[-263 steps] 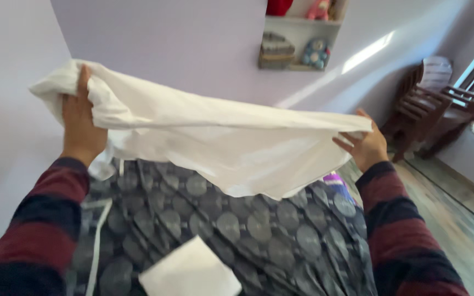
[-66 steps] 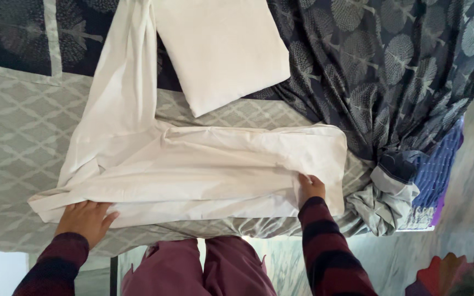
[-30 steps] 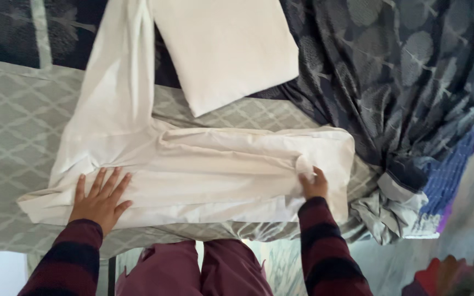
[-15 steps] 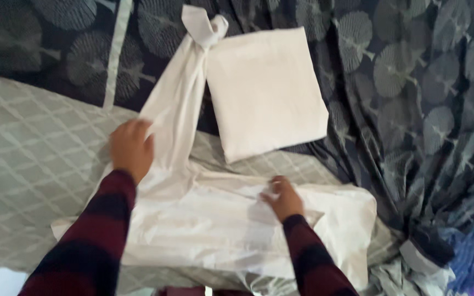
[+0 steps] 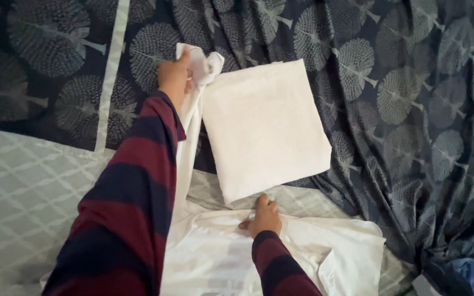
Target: The person folds a white sheet on a bed, smoothing and aligning edges before folding it into a compact rectangle. The person then folds a patterned blanket and places it on the bed.
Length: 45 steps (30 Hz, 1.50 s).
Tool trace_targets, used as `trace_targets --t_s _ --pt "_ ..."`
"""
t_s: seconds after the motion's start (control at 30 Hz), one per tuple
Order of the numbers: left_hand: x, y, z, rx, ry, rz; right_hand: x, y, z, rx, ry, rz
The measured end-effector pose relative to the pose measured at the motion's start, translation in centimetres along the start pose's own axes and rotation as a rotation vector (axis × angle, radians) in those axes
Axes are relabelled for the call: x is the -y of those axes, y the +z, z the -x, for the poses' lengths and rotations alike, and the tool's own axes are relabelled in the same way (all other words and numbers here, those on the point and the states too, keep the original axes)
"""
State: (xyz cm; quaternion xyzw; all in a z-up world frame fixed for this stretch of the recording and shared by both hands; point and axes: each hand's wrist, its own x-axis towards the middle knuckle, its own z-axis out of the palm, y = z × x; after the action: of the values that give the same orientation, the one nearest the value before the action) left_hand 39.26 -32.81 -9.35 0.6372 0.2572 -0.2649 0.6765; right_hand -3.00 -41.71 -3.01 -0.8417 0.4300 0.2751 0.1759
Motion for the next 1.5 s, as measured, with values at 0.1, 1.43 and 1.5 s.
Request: trace_targets --t_s 0.1,1.43,1.5 --pt "-0.4 1.1 -1.5 -0.031 -0.025 -0.194 0.7 -0.7 0.1 0.031 0.027 0.005" --pt "24.9 -19.7 56.3 0.767 0.140 -0.542 -14.3 -2.6 23.5 0.763 -0.001 -1.546" --pt "27.4 -21.5 51.7 0.672 0.025 -0.500 -16.7 -4.6 23.3 0.759 -0.064 -1.562"
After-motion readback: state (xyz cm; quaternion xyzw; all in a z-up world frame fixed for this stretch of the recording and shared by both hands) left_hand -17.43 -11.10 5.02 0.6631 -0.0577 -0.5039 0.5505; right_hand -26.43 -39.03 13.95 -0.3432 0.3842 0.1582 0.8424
